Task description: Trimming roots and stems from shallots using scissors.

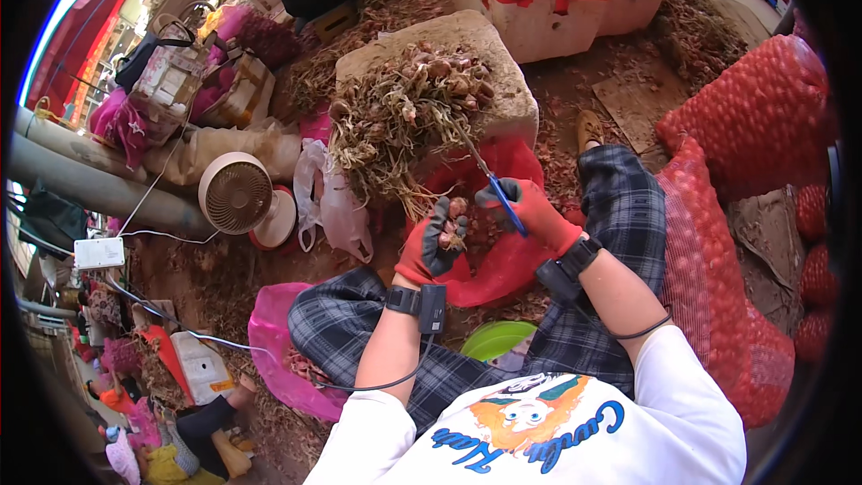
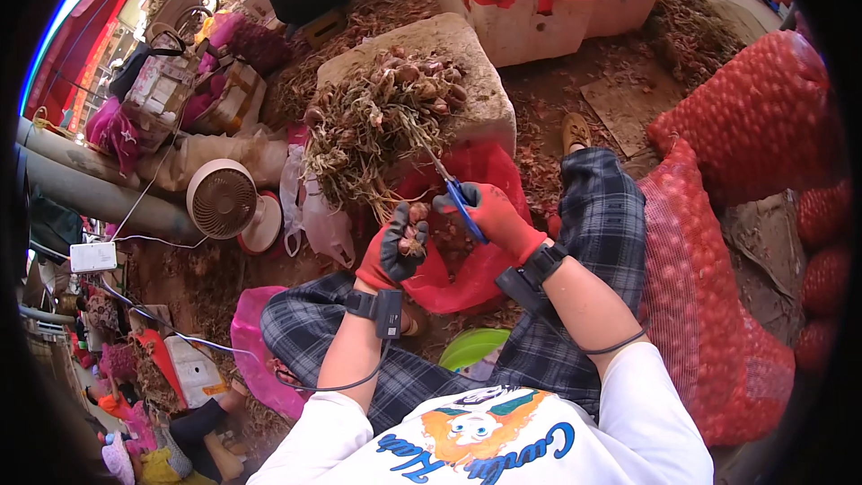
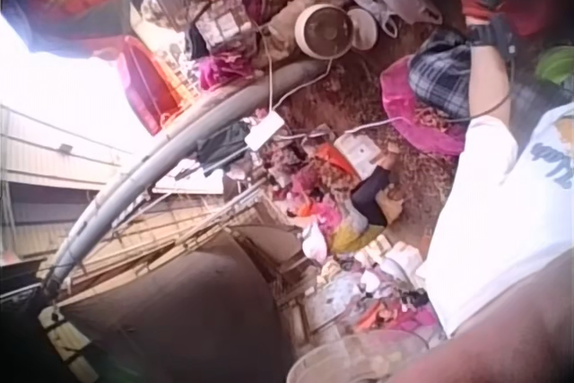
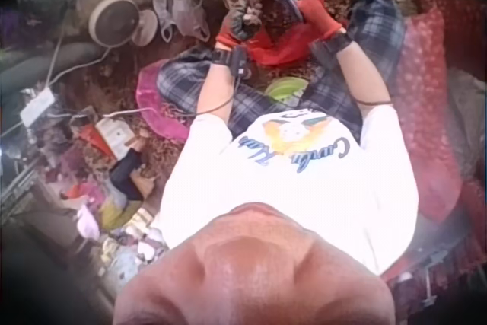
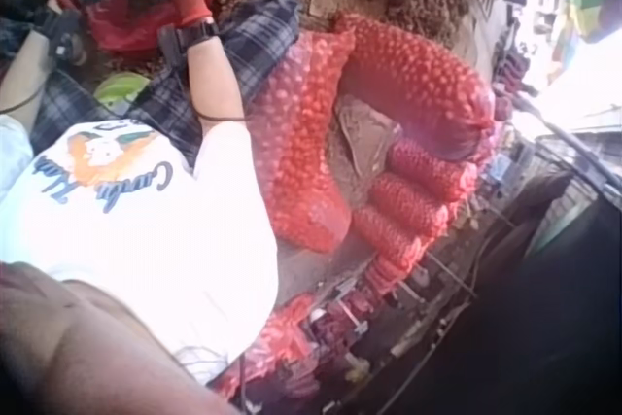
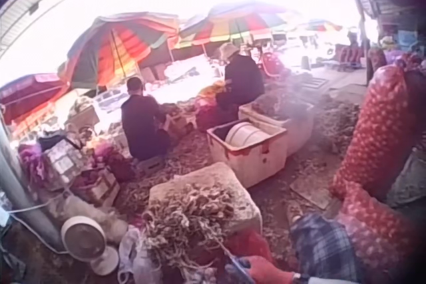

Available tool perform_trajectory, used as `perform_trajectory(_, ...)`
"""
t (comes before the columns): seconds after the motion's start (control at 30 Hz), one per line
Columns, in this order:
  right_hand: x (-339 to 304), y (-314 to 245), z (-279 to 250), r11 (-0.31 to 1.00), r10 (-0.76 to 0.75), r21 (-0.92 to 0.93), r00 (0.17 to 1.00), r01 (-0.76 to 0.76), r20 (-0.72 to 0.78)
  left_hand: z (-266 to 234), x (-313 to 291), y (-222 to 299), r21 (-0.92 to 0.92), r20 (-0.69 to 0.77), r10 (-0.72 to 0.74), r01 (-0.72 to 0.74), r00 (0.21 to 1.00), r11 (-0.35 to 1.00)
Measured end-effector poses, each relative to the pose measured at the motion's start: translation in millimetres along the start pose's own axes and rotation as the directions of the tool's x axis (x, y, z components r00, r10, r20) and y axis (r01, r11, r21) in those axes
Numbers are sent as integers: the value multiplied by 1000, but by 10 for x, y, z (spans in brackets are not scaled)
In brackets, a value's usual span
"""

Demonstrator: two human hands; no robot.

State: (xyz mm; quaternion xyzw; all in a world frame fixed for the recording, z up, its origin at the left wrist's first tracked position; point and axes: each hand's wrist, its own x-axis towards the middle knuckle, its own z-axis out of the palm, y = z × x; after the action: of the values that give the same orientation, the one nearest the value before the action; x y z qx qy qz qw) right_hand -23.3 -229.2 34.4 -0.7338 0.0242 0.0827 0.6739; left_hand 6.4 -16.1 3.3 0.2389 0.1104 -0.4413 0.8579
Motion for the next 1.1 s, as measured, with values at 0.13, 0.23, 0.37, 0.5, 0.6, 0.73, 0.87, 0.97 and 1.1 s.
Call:
perform_trajectory(0.13,52,114,109,976,-183,139,975,165,127,223,-39,-107,756,-140,238,-51,961,652)
perform_trajectory(0.23,30,133,126,978,54,185,976,-94,213,-53,42,-82,715,-261,266,0,928,699)
perform_trajectory(0.37,20,280,117,848,144,484,973,-215,179,-87,115,-237,416,151,231,-273,961,867)
perform_trajectory(0.5,-40,224,182,923,80,370,993,-106,85,83,67,-358,515,-79,378,-287,922,808)
perform_trajectory(0.6,-34,172,172,817,232,516,966,-258,116,105,48,-323,628,23,417,-338,908,701)
perform_trajectory(0.73,17,250,156,919,75,378,992,-110,106,44,42,-235,723,34,432,-320,901,612)
perform_trajectory(0.87,36,291,205,974,-156,-170,987,148,-35,-15,77,-339,669,-12,454,-331,891,665)
perform_trajectory(0.97,43,287,273,911,-213,-388,965,141,-150,53,49,-372,661,5,520,-393,854,639)
perform_trajectory(1.1,152,438,169,863,-218,-504,916,20,-336,142,32,-261,392,72,445,-436,893,810)
